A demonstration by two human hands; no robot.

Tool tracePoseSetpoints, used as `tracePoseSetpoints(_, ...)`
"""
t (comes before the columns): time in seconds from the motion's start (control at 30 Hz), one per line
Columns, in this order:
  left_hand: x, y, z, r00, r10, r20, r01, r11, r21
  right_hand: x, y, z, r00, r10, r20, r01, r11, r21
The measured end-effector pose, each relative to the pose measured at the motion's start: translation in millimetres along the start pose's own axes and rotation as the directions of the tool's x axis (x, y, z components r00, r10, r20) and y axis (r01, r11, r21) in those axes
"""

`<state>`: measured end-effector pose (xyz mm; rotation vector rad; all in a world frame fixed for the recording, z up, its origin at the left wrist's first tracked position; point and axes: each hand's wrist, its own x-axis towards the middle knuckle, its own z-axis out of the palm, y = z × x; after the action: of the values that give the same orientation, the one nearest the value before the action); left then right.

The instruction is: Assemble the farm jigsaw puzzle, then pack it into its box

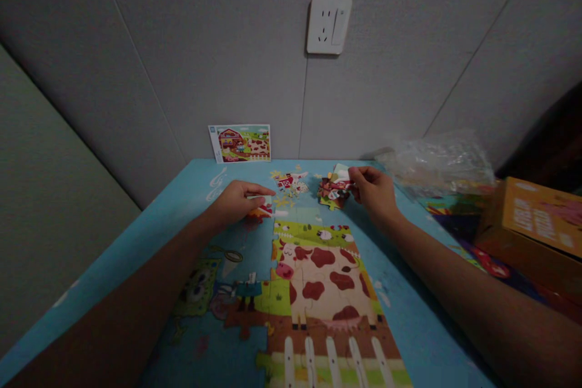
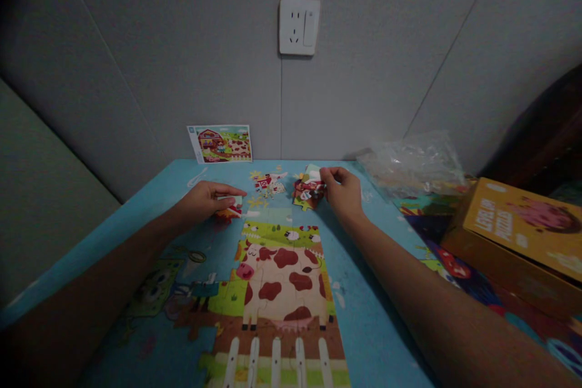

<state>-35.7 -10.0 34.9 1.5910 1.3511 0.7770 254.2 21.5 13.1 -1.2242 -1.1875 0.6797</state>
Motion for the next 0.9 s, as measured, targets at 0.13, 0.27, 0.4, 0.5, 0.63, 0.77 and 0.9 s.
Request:
tracePoseSetpoints(0.13, 0.0, 2.4, 2.5, 0.999, -0.009, -0.031, 0.007, 0.998, -0.067, 2.8, -1.8, -2.7, 0.999, 0.001, -0.034, 0.001, 0.997, 0.072)
tracePoseSetpoints(0.27, 0.5, 2.1, 3.1, 0.996, 0.003, -0.089, -0.007, 0.999, -0.042, 7.2, -0.3, -5.4, 0.991, 0.056, -0.125, -0.037, 0.988, 0.153)
tracePoseSetpoints(0.4, -0.1, 2.4, 3.1, 0.996, 0.005, -0.084, -0.007, 1.000, -0.021, 6.6, 1.3, -3.2, 0.990, 0.089, -0.113, -0.072, 0.986, 0.152)
tracePoseSetpoints(0.5, -0.3, 1.8, 4.1, 0.999, -0.038, -0.028, 0.036, 0.996, -0.081, 5.2, 3.0, 0.1, 0.994, 0.086, -0.062, -0.076, 0.985, 0.152)
tracePoseSetpoints(0.63, 0.9, -3.0, 5.3, 0.999, -0.049, 0.013, 0.050, 0.994, -0.098, 5.4, 7.6, 3.2, 0.990, 0.131, -0.048, -0.122, 0.981, 0.148)
tracePoseSetpoints(0.77, 2.6, -7.6, 5.6, 0.999, -0.037, 0.017, 0.038, 0.995, -0.095, 9.9, 7.2, -0.7, 0.985, 0.173, -0.002, -0.172, 0.982, 0.081)
tracePoseSetpoints(0.9, 2.5, -6.9, 5.9, 1.000, -0.030, 0.009, 0.031, 0.995, -0.094, 25.4, -1.1, -27.8, 0.991, -0.039, -0.131, -0.011, 0.932, -0.361)
